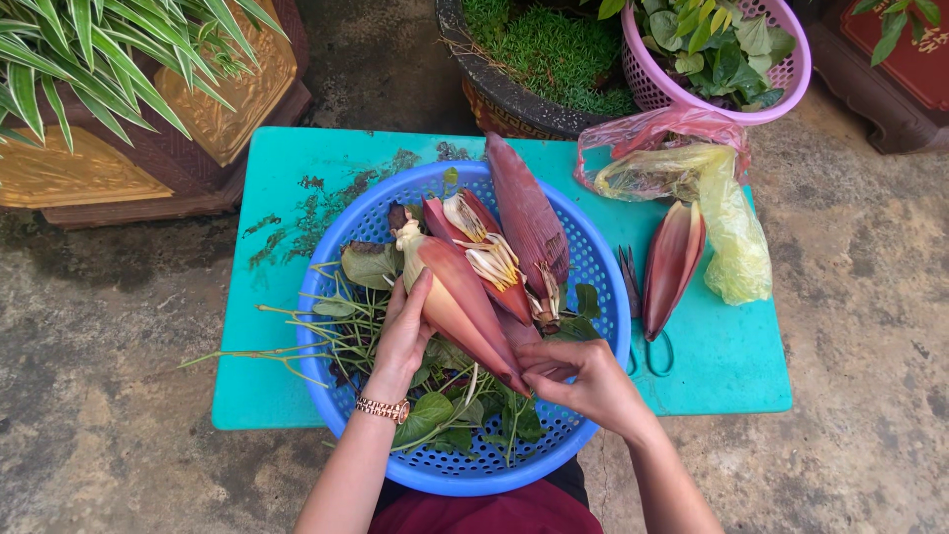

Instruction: The person peels the outer layers of a large red banana blossom, removing the bracts to reveal the inner core. They use scissors to trim the top of the blossom and place the removed parts into a blue basket.

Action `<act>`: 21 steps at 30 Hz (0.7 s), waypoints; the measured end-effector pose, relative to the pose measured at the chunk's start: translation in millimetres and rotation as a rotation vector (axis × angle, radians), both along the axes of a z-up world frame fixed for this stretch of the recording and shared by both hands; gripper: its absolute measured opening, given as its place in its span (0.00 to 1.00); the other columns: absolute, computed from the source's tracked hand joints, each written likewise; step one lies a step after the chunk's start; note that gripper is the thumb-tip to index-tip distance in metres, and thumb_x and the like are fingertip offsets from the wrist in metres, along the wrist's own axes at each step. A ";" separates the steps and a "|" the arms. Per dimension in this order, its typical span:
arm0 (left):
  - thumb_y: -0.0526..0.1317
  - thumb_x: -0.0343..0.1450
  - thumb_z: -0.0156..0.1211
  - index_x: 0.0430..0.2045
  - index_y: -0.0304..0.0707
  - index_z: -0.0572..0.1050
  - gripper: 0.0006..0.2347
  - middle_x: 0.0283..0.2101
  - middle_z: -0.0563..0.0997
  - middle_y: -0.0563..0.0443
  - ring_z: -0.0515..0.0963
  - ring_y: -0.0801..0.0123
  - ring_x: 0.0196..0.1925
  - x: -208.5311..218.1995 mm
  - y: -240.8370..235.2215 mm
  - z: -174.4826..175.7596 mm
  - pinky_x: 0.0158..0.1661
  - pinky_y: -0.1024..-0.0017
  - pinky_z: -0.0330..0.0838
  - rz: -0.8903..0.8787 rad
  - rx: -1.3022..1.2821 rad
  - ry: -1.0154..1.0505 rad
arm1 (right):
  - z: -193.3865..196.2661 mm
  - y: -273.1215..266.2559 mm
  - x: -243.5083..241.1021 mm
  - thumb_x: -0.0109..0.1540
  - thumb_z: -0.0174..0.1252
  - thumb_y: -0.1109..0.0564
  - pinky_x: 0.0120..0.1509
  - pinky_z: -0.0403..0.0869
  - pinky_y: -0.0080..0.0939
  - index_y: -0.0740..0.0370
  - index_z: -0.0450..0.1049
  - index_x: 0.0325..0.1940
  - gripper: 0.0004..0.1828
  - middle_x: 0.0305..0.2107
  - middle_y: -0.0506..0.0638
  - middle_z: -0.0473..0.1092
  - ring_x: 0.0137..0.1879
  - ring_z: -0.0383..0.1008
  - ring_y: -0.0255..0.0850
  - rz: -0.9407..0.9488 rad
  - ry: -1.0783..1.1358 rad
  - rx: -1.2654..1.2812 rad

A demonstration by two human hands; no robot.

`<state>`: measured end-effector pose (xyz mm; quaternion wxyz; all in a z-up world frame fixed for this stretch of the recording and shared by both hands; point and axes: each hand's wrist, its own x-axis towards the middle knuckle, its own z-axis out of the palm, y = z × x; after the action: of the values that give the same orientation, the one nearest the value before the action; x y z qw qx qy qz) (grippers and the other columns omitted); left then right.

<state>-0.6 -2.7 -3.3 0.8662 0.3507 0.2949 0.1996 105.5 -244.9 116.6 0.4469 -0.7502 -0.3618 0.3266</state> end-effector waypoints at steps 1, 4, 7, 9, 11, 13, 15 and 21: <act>0.51 0.71 0.61 0.61 0.45 0.66 0.24 0.56 0.76 0.52 0.78 0.70 0.53 -0.1 -0.4 -0.7 0.48 0.66 0.77 -0.001 0.005 -0.005 | 2.5 0.4 0.6 0.55 0.64 0.63 0.46 0.83 0.35 0.68 0.81 0.49 0.18 0.34 0.53 0.84 0.40 0.85 0.35 0.010 -0.005 -0.011; 0.51 0.71 0.61 0.62 0.45 0.65 0.25 0.57 0.76 0.52 0.78 0.70 0.55 0.8 -0.8 -0.5 0.49 0.66 0.77 0.004 0.012 -0.010 | 6.6 4.4 1.6 0.54 0.65 0.64 0.46 0.83 0.36 0.68 0.81 0.48 0.17 0.34 0.54 0.83 0.40 0.86 0.36 0.043 -0.030 -0.025; 0.51 0.71 0.61 0.62 0.45 0.64 0.25 0.57 0.76 0.52 0.78 0.69 0.56 1.5 -1.0 0.7 0.51 0.66 0.77 0.010 0.018 0.002 | 6.5 7.4 0.1 0.55 0.66 0.64 0.45 0.83 0.35 0.68 0.81 0.47 0.16 0.33 0.54 0.83 0.39 0.86 0.36 0.081 -0.073 -0.018; 0.51 0.71 0.61 0.62 0.45 0.64 0.26 0.57 0.76 0.51 0.78 0.68 0.56 0.8 -2.0 0.7 0.52 0.65 0.77 0.010 0.018 0.018 | 5.7 8.2 -0.5 0.56 0.66 0.64 0.44 0.83 0.35 0.69 0.81 0.46 0.15 0.31 0.54 0.83 0.38 0.86 0.36 0.116 -0.100 -0.024; 0.51 0.71 0.60 0.62 0.45 0.64 0.26 0.57 0.76 0.50 0.78 0.68 0.56 -0.3 -1.6 1.1 0.52 0.64 0.77 0.012 0.017 0.034 | 7.1 8.9 0.9 0.56 0.65 0.64 0.45 0.83 0.35 0.69 0.81 0.46 0.14 0.31 0.54 0.83 0.38 0.86 0.36 0.115 -0.044 -0.024; 0.51 0.71 0.60 0.62 0.44 0.64 0.26 0.58 0.76 0.51 0.78 0.68 0.56 -1.5 -0.6 1.2 0.52 0.64 0.77 0.002 0.027 0.022 | 9.7 12.0 2.3 0.56 0.64 0.65 0.44 0.83 0.35 0.70 0.80 0.45 0.14 0.31 0.54 0.83 0.38 0.85 0.35 0.123 0.002 -0.035; 0.51 0.71 0.61 0.63 0.43 0.64 0.26 0.58 0.75 0.50 0.78 0.68 0.56 -2.5 -2.0 0.8 0.51 0.64 0.76 -0.001 0.028 0.023 | 15.4 12.1 4.8 0.56 0.64 0.64 0.43 0.82 0.35 0.70 0.80 0.44 0.13 0.29 0.54 0.83 0.37 0.85 0.34 0.138 0.035 -0.065; 0.51 0.70 0.62 0.63 0.43 0.62 0.28 0.59 0.74 0.49 0.77 0.67 0.58 -0.5 -3.8 0.7 0.54 0.63 0.77 0.019 0.041 0.023 | 16.1 17.9 -2.2 0.56 0.65 0.64 0.40 0.82 0.35 0.69 0.80 0.42 0.11 0.27 0.55 0.82 0.35 0.86 0.35 0.145 -0.057 -0.068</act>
<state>-1.2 -6.5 -2.6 0.8533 0.3681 0.3041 0.2096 103.3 -226.9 132.7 0.3858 -0.7457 -0.4165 0.3489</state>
